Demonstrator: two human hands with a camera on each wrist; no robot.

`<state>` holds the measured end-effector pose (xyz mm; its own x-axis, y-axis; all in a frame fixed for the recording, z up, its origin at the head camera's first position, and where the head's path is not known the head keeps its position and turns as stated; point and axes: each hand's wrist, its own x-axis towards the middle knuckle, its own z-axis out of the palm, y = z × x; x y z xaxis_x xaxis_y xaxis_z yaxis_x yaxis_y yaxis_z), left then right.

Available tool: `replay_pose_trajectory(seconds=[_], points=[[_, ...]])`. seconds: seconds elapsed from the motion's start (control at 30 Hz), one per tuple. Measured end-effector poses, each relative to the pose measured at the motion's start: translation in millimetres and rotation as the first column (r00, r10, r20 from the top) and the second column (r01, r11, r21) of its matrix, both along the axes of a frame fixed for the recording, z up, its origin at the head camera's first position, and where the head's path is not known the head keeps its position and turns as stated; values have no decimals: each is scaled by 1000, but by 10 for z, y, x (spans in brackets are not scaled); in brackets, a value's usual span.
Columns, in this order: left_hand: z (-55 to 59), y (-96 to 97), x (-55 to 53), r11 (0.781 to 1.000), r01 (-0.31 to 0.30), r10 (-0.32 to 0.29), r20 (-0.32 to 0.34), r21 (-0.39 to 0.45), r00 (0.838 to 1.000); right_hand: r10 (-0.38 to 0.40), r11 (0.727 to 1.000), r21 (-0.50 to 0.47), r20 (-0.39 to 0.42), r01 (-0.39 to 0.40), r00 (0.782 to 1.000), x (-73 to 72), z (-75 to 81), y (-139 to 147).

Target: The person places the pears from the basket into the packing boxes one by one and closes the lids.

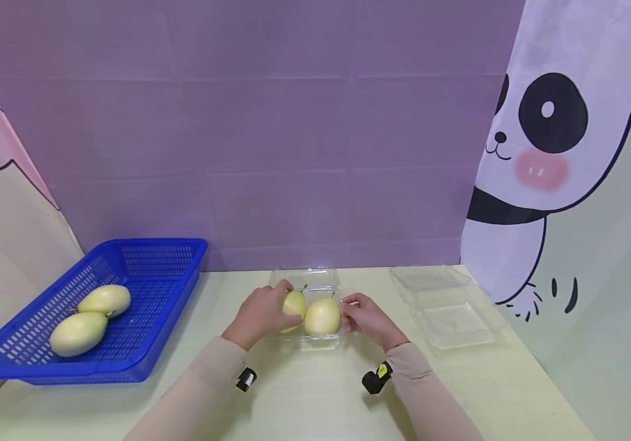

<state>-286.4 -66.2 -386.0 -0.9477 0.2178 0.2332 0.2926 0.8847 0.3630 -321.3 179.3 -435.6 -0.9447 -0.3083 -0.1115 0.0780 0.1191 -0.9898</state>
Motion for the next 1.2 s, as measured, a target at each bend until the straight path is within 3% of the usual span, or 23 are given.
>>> replay_pose_trajectory(seconds=[0.47,0.87,1.03,1.2], points=[[-146,37,-49,999,9,-10,-11,-44,1000,22,999,-24,8,-22,1000,-25,-48,20],[-96,-9,-56,998,52,-53,-54,-24,997,12,1000,-27,5,-12,1000,-43,-57,23],[-69,-66,-83,997,73,-71,-86,29,994,18,999,-31,1,-18,1000,-34,-50,23],[-48,-160,-137,985,59,-45,-88,160,995,29,999,-34,-6,-30,1000,-28,-35,27]])
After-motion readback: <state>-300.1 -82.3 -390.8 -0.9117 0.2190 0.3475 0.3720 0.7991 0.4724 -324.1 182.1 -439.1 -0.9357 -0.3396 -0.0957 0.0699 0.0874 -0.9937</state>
